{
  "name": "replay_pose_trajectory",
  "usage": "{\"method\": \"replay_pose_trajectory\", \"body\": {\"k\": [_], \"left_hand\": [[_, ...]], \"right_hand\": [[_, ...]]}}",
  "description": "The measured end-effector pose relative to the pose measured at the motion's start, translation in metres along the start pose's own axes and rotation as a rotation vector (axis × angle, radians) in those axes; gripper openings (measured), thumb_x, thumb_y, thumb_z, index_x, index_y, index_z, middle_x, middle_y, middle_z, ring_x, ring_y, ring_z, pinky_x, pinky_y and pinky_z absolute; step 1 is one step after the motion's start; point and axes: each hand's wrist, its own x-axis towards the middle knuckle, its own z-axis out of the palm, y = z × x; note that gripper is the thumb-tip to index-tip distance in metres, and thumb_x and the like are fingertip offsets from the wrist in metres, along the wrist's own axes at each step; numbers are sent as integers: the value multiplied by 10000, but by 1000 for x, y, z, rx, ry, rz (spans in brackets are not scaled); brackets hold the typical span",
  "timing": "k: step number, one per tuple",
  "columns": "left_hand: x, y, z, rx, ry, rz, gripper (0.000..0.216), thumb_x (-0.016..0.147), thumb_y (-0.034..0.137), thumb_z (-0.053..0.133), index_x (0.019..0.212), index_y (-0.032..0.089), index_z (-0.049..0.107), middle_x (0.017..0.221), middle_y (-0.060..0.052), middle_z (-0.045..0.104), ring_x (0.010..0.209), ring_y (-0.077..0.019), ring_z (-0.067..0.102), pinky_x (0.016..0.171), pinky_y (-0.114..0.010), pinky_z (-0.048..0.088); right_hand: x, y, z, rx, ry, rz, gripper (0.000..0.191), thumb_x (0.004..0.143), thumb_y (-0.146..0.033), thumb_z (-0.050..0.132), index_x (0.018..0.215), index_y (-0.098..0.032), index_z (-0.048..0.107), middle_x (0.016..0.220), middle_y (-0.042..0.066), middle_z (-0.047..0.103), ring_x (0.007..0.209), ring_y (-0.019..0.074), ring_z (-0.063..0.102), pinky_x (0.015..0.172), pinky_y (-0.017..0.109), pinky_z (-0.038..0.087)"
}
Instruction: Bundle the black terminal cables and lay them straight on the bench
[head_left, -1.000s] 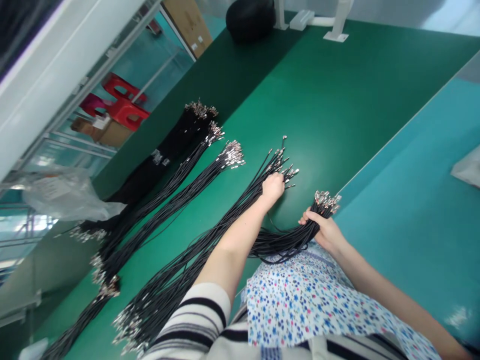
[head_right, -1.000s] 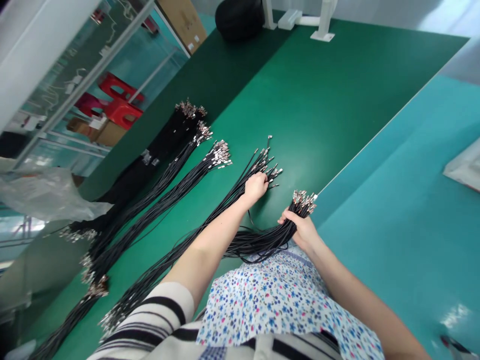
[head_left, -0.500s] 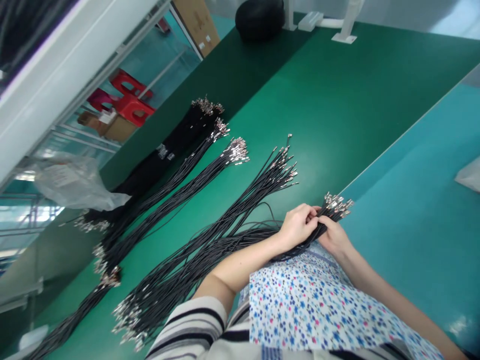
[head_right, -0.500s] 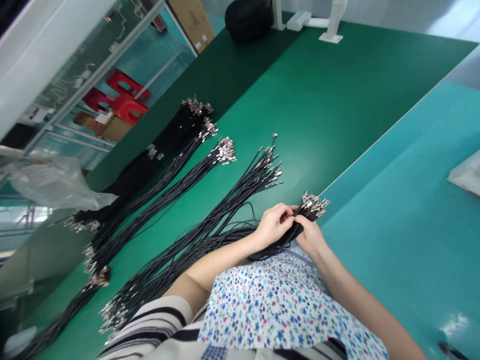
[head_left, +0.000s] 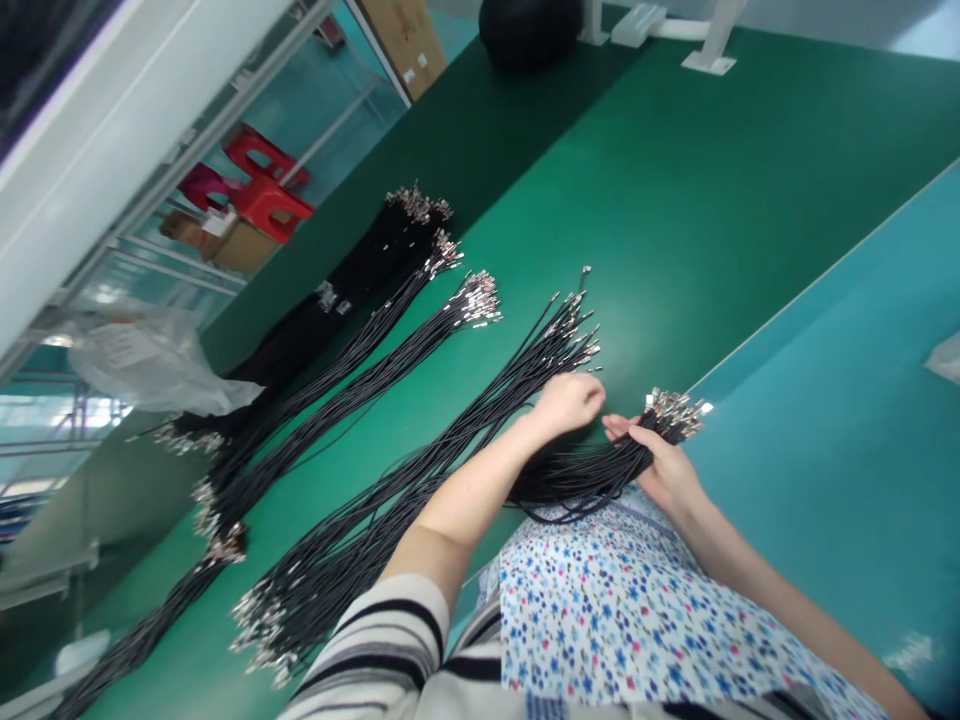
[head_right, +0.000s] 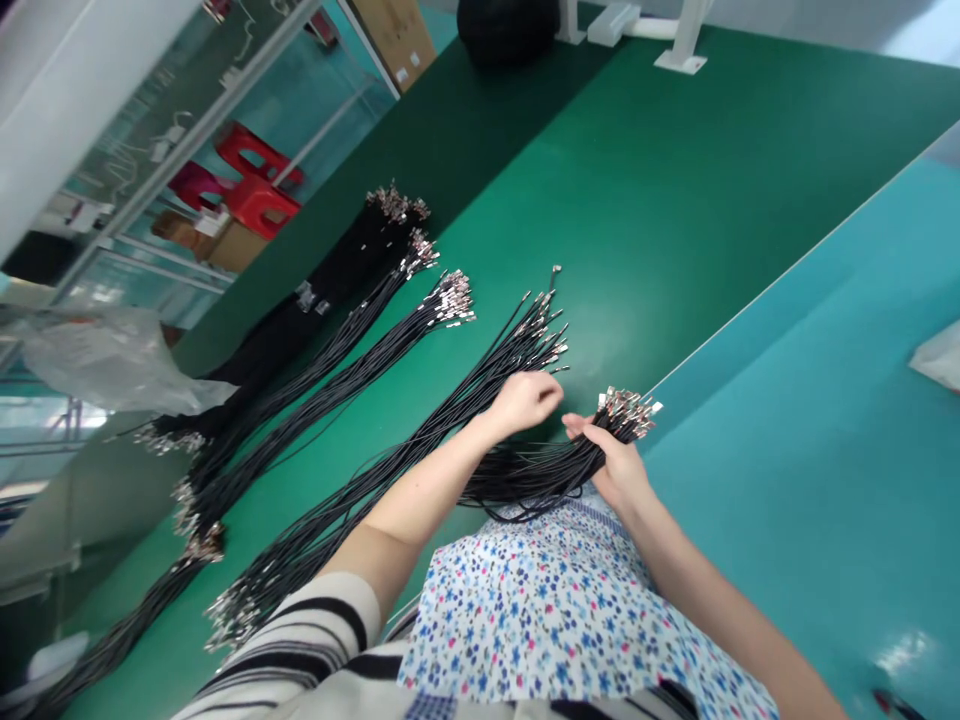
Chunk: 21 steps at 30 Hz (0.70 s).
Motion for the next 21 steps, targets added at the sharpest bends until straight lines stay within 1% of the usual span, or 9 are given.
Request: {"method": "replay_pose_trajectory", "body": {"k": [2, 3, 5, 7, 10, 13, 16, 18, 21], "left_hand": [[12, -23, -2, 127, 115, -220, 173, 830, 236, 452, 928, 168, 578, 938, -62, 583, 893, -175, 537, 800, -284, 429], [17, -32, -1, 183, 140, -289, 202, 815, 251, 487, 980, 157, 557, 993, -84, 557, 929, -192, 518, 806, -297, 428], [24, -44, 4, 260, 106, -322, 256, 793, 267, 529, 1023, 155, 532, 1063, -107, 506, 978, -219, 485, 788, -310, 435], [28, -46, 9, 303, 30, -287, 208, 814, 242, 491, 1000, 160, 531, 1065, -111, 485, 976, -228, 477, 751, -315, 445], [34, -39, 14, 334, -44, -253, 200, 849, 173, 388, 997, 140, 517, 1030, -126, 481, 949, -229, 483, 729, -331, 448], [39, -36, 14, 342, -32, -281, 243, 839, 110, 340, 1021, 121, 500, 1053, -140, 475, 947, -222, 486, 730, -327, 447], [40, -39, 8, 300, -49, -275, 246, 810, 104, 380, 1013, 151, 511, 1096, -116, 469, 932, -205, 496, 721, -309, 448], [36, -40, 4, 277, -94, -191, 227, 804, 129, 403, 982, 181, 534, 1108, -96, 468, 955, -207, 484, 719, -307, 449], [21, -37, 2, 318, -109, 30, 223, 803, 142, 412, 960, 205, 557, 1192, -85, 436, 1064, -233, 415, 775, -344, 435]], "right_hand": [[3, -1, 2, 9, 15, 17, 195, 537, -181, 738, 683, -184, 608, 669, 2, 646, 723, 177, 627, 715, 311, 523], [4, -1, 3, 10, 12, 24, 199, 541, -178, 737, 690, -186, 606, 635, -6, 630, 680, 169, 620, 679, 308, 524], [6, -1, 3, 5, -13, 27, 201, 560, -176, 729, 714, -190, 601, 609, -17, 606, 630, 154, 604, 634, 302, 519], [7, -2, 3, -3, -37, 23, 198, 574, -178, 722, 726, -190, 596, 612, -19, 599, 620, 148, 598, 623, 300, 514], [7, -3, 4, -23, -42, 15, 200, 575, -182, 721, 726, -184, 590, 615, -18, 595, 618, 146, 597, 620, 295, 510], [5, -3, 5, -27, -39, 13, 202, 569, -183, 722, 721, -180, 590, 611, -18, 594, 617, 145, 596, 614, 288, 507], [4, -3, 5, -18, -32, 15, 200, 563, -177, 722, 716, -178, 594, 610, -19, 592, 613, 141, 593, 610, 279, 503], [3, -3, 5, -16, -41, 10, 201, 566, -176, 720, 722, -179, 594, 615, -19, 593, 616, 138, 593, 613, 275, 501], [1, -3, 5, -15, -45, -3, 204, 568, -175, 720, 727, -179, 593, 620, -20, 593, 615, 136, 591, 614, 276, 499]]}}
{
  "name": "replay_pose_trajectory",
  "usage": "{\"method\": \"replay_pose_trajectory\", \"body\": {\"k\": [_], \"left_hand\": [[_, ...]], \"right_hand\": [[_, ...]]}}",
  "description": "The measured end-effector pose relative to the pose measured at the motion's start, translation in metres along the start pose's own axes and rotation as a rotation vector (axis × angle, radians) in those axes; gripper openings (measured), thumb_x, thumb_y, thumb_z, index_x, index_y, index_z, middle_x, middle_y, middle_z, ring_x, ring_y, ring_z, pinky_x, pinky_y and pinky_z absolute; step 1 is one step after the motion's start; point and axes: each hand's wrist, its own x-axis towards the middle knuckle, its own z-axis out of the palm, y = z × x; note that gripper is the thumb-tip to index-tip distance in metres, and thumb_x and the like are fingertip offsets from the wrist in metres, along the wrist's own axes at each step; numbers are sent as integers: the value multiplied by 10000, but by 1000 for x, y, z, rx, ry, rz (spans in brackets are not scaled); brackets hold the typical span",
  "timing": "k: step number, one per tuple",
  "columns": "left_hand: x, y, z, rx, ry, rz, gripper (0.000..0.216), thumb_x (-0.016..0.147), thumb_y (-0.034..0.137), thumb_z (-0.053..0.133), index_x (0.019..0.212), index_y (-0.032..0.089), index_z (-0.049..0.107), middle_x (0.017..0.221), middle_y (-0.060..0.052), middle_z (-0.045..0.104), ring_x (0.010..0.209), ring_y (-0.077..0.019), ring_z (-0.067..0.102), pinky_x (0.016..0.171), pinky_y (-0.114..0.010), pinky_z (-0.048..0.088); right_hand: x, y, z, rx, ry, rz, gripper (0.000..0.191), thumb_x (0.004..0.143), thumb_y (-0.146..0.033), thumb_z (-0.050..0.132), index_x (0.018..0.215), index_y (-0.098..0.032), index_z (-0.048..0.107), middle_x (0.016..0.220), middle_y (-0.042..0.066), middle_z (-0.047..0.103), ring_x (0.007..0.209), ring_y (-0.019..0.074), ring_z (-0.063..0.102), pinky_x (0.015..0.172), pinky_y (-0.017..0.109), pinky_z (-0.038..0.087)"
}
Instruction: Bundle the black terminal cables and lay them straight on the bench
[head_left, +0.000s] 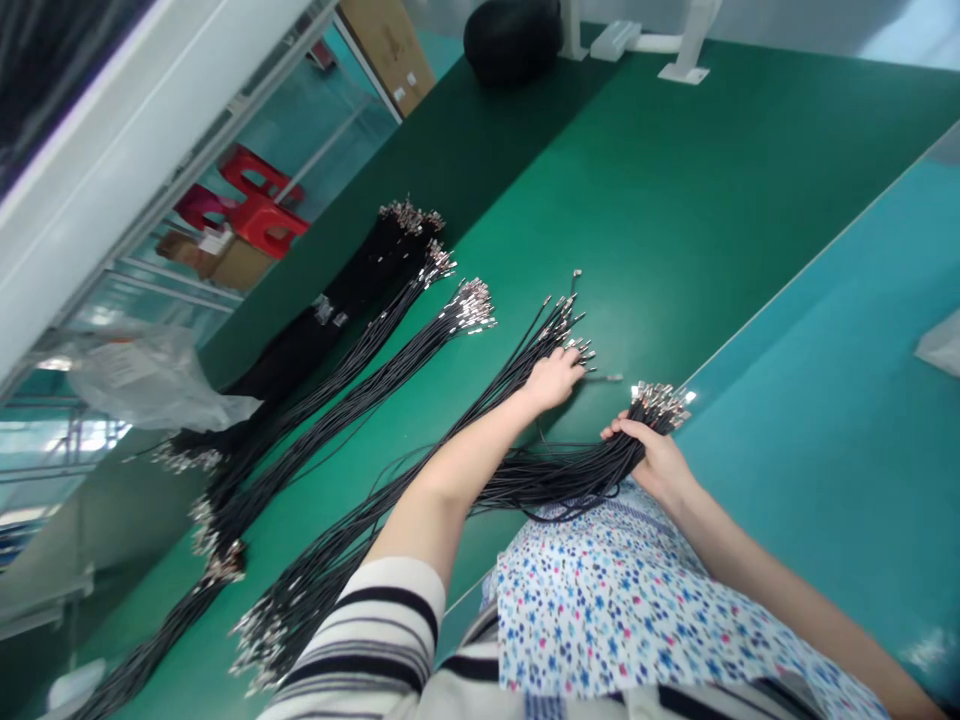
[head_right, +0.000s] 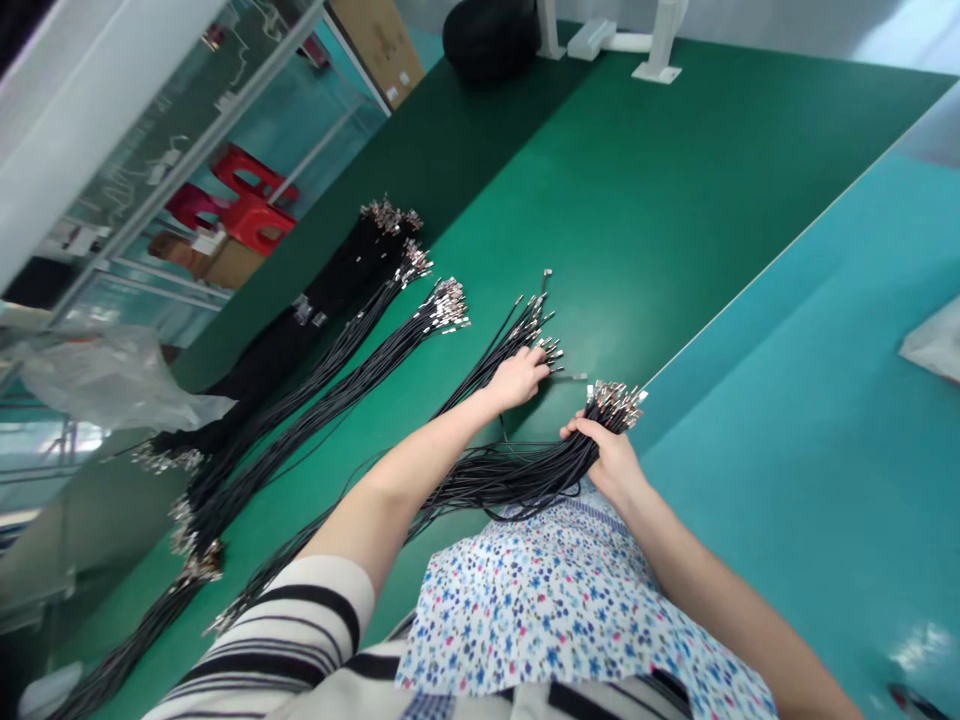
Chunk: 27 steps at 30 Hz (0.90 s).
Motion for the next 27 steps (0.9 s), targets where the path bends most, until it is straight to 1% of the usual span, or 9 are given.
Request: {"method": "replay_pose_trajectory", "body": {"k": [3, 6, 10, 13, 16, 18, 21, 24, 27], "left_hand": [[-22, 5, 5, 39, 108, 114, 208, 807, 156, 421, 947, 206, 566, 1273, -86, 393, 1130, -252, 353, 857, -404, 390], [-45, 0, 10, -20, 291, 93, 205, 823, 164, 402, 914, 202, 582, 1202, -98, 447, 1136, -241, 347, 907, -407, 355], [-60, -10, 2, -197, 622, -42, 183, 818, 166, 409, 887, 195, 577, 1084, -91, 475, 1106, -204, 391, 937, -370, 351], [-53, -9, -11, -419, 721, -227, 182, 848, 214, 379, 956, 194, 525, 1141, -97, 436, 1066, -161, 449, 866, -300, 417], [-37, -10, -20, -592, 654, -329, 175, 864, 243, 352, 980, 190, 472, 1131, -89, 474, 1037, -133, 484, 770, -226, 452], [-30, -16, -23, -587, 561, -378, 177, 866, 216, 327, 988, 184, 452, 1041, -75, 537, 965, -124, 523, 750, -215, 448], [-35, -28, -24, -343, 316, -441, 228, 861, 165, 294, 1029, 194, 446, 942, -64, 585, 842, -149, 568, 733, -269, 441], [-56, -31, -19, -58, -10, -372, 240, 841, 158, 323, 1027, 207, 467, 937, -76, 595, 820, -204, 582, 696, -319, 436], [-76, -25, -6, 67, -176, -371, 248, 859, 182, 317, 1068, 183, 450, 929, -98, 583, 829, -216, 581, 686, -319, 435]], "right_hand": [[-3, 0, -1, 3, 10, -9, 204, 564, -171, 721, 720, -177, 589, 614, -19, 592, 605, 135, 588, 611, 277, 497], [-5, 1, -3, 10, 6, -15, 199, 570, -170, 716, 722, -176, 587, 616, -17, 594, 607, 135, 588, 606, 275, 496], [-3, 4, -8, 26, -6, -13, 196, 579, -170, 709, 735, -179, 592, 623, -16, 590, 620, 141, 589, 603, 280, 497], [-1, 5, -9, 16, -22, -16, 188, 594, -177, 703, 744, -184, 590, 627, -16, 587, 628, 146, 590, 616, 292, 501], [-2, 4, -8, 7, -19, -29, 191, 593, -179, 703, 746, -187, 589, 630, -13, 588, 628, 152, 591, 617, 299, 505], [-4, 3, -7, 1, -1, -29, 194, 586, -173, 704, 743, -187, 592, 629, -12, 589, 625, 152, 590, 607, 294, 506], [-6, 2, -5, 5, 14, -20, 193, 576, -165, 706, 733, -184, 596, 623, -11, 587, 619, 147, 585, 597, 283, 504], [-6, 2, -6, 4, -1, -18, 186, 578, -168, 702, 730, -185, 595, 619, -12, 580, 618, 144, 579, 603, 283, 502], [-3, 3, -7, -5, -11, -17, 179, 589, -174, 695, 736, -188, 593, 622, -13, 580, 622, 141, 577, 610, 283, 500]]}}
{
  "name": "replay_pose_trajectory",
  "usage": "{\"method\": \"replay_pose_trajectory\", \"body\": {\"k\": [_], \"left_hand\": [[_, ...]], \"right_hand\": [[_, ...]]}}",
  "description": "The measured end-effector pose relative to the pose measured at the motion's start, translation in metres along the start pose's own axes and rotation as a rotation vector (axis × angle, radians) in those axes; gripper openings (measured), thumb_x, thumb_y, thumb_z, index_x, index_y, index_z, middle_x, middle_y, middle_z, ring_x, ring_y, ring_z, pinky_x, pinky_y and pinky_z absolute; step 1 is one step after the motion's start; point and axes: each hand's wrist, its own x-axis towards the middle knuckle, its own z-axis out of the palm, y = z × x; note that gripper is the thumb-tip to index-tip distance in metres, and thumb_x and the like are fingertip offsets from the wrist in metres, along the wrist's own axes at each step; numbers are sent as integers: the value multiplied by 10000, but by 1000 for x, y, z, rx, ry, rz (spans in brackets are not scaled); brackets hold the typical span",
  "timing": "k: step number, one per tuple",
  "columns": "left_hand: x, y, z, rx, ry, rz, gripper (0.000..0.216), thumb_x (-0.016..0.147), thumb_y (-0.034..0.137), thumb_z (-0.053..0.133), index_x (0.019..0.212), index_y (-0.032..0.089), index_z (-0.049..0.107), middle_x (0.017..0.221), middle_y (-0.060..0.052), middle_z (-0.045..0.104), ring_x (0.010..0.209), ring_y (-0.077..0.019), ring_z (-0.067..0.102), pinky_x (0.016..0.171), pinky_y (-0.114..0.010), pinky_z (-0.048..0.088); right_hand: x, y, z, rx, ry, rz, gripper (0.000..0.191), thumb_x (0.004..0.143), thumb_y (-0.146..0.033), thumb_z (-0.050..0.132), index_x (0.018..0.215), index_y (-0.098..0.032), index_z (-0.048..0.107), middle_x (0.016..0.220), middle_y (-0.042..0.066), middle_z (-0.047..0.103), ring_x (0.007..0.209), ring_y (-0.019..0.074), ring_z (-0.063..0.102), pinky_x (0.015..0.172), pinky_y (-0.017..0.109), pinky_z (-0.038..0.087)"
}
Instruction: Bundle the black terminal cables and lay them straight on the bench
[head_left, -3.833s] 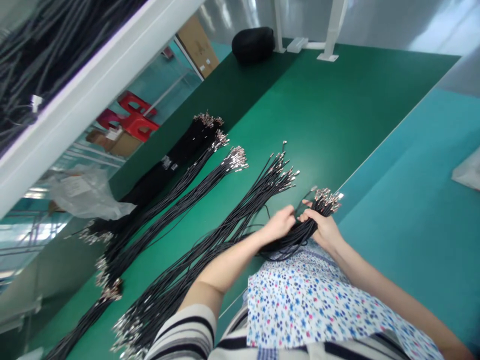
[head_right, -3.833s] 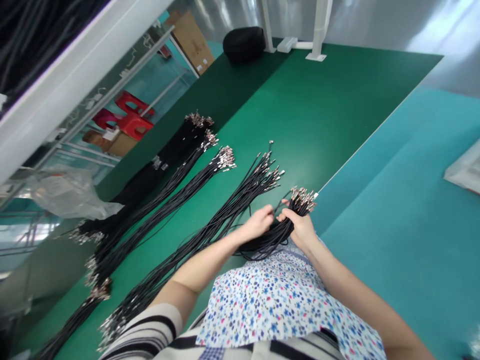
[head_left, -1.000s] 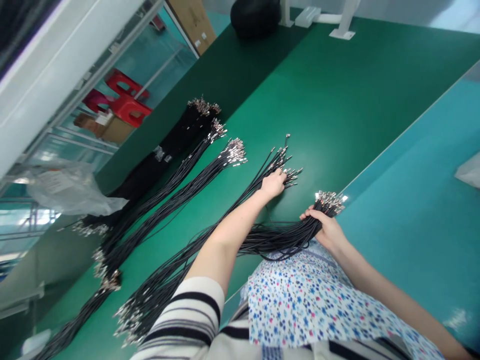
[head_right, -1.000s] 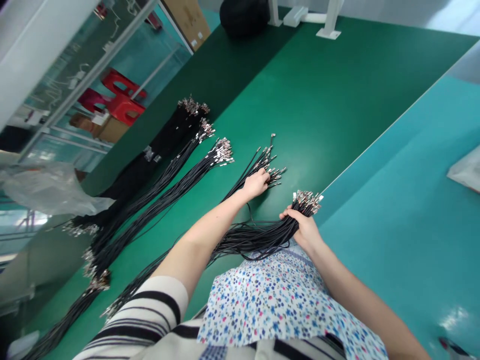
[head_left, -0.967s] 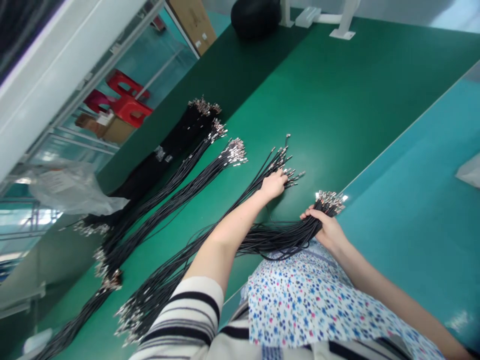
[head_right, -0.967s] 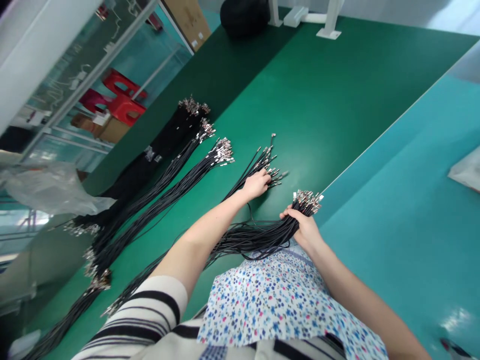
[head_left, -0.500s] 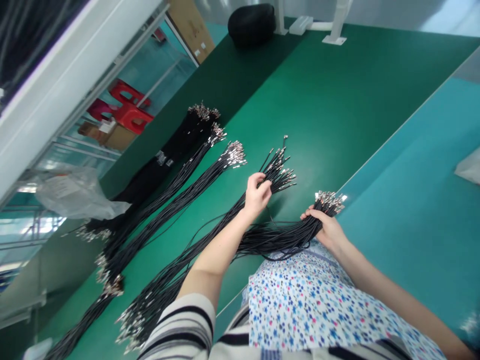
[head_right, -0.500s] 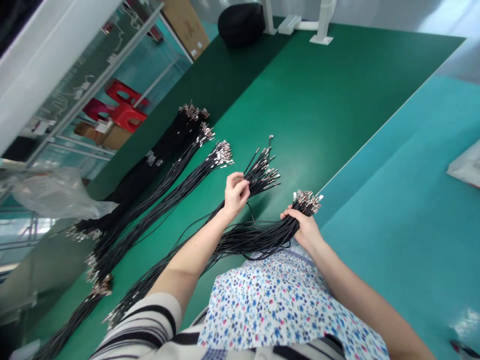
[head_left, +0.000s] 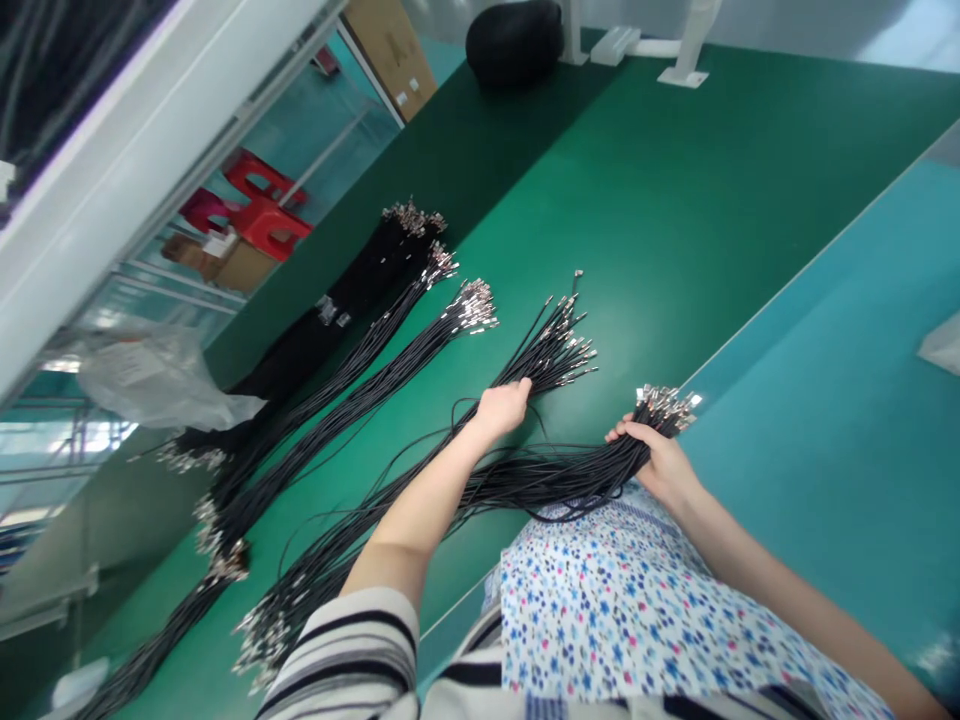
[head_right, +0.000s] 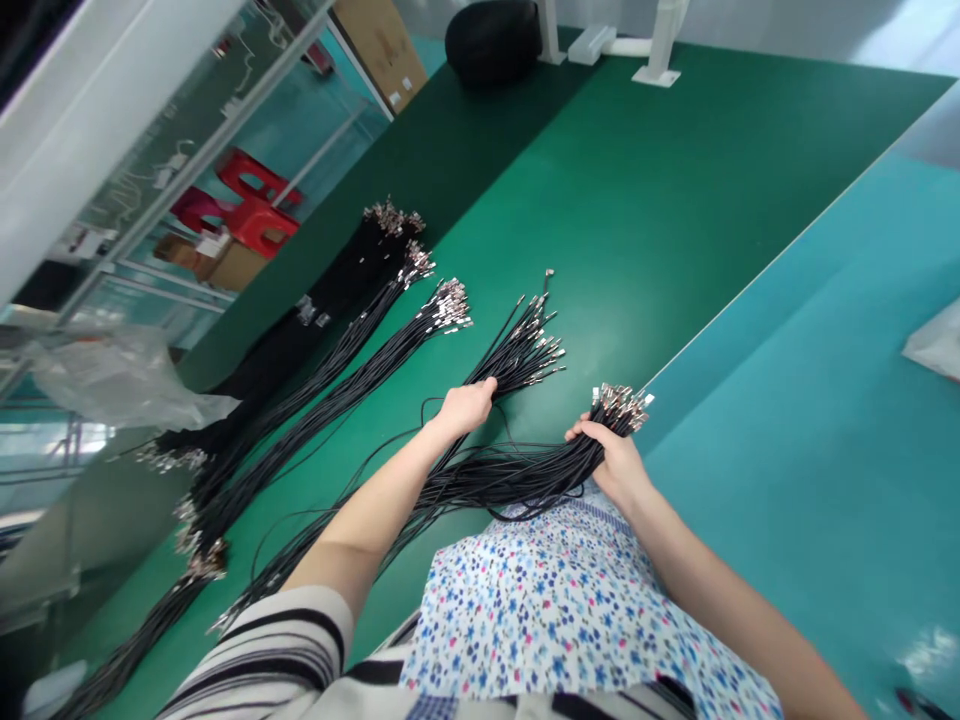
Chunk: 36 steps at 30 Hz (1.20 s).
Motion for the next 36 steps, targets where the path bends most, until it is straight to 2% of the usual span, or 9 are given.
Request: {"method": "replay_pose_trajectory", "body": {"k": [5, 10, 13, 16, 21, 26, 31, 33, 36], "left_hand": [[-4, 6, 25, 45, 15, -81, 240, 892, 237, 300, 1051, 153, 458, 982, -125, 542, 868, -198, 549, 692, -290, 432], [1, -3, 17, -87, 136, -35, 171, 872, 238, 368, 928, 174, 516, 1005, -98, 533, 945, -201, 495, 778, -312, 410], [-12, 1, -5, -437, 200, 13, 160, 876, 250, 362, 895, 178, 503, 848, -44, 561, 815, -154, 518, 746, -283, 417], [-33, 26, -29, -868, 166, 123, 236, 899, 317, 290, 941, 185, 481, 664, 14, 533, 598, -108, 495, 618, -236, 428], [-55, 74, -41, -954, 357, 228, 236, 866, 266, 370, 1052, 208, 504, 1054, -43, 561, 971, -153, 507, 877, -300, 408], [-66, 78, -27, -1076, 472, 174, 363, 875, 235, 319, 1229, 198, 390, 1230, -70, 491, 1133, -167, 452, 989, -323, 343], [-87, 58, -11, -1283, 296, 243, 341, 820, 319, 434, 1122, 179, 509, 1222, -79, 510, 1121, -225, 459, 1008, -375, 304], [-97, 51, -1, -1535, 152, 238, 378, 736, 378, 548, 1055, 176, 552, 1137, -77, 563, 1079, -244, 484, 996, -398, 304], [-114, 46, 11, -1937, -41, 222, 594, 486, 370, 744, 1013, 157, 572, 1028, -89, 598, 1028, -285, 508, 953, -421, 332]], "right_hand": [[4, 1, -1, -2, 5, 10, 180, 585, -171, 697, 731, -188, 592, 620, -17, 580, 609, 134, 571, 614, 285, 502], [3, 1, 0, -3, 0, 4, 173, 591, -158, 691, 731, -190, 595, 615, -18, 579, 604, 135, 570, 612, 295, 506], [1, -3, 9, -8, -7, -4, 160, 589, -149, 691, 713, -185, 597, 602, -17, 584, 598, 139, 577, 600, 291, 503], [-4, -10, 36, -31, -14, -41, 156, 571, -146, 699, 693, -179, 608, 622, -3, 615, 633, 158, 600, 631, 301, 508], [-16, -16, 89, -149, -62, -196, 153, 572, -137, 673, 722, -163, 667, 784, 31, 679, 776, 194, 619, 767, 328, 499], [-21, -14, 101, -388, -143, -352, 241, 574, -173, 696, 815, -169, 687, 901, 42, 683, 871, 211, 616, 861, 358, 465], [-25, -12, 104, -751, -392, -314, 290, 600, -238, 672, 875, -144, 681, 923, 63, 680, 895, 225, 617, 873, 387, 453], [-29, -6, 110, -935, -505, -300, 246, 618, -224, 628, 844, -146, 685, 908, 62, 681, 904, 236, 612, 865, 398, 451], [-38, 6, 124, -1202, -651, -464, 286, 597, -169, 591, 866, -187, 687, 989, 36, 661, 1068, 249, 523, 961, 424, 357]]}}
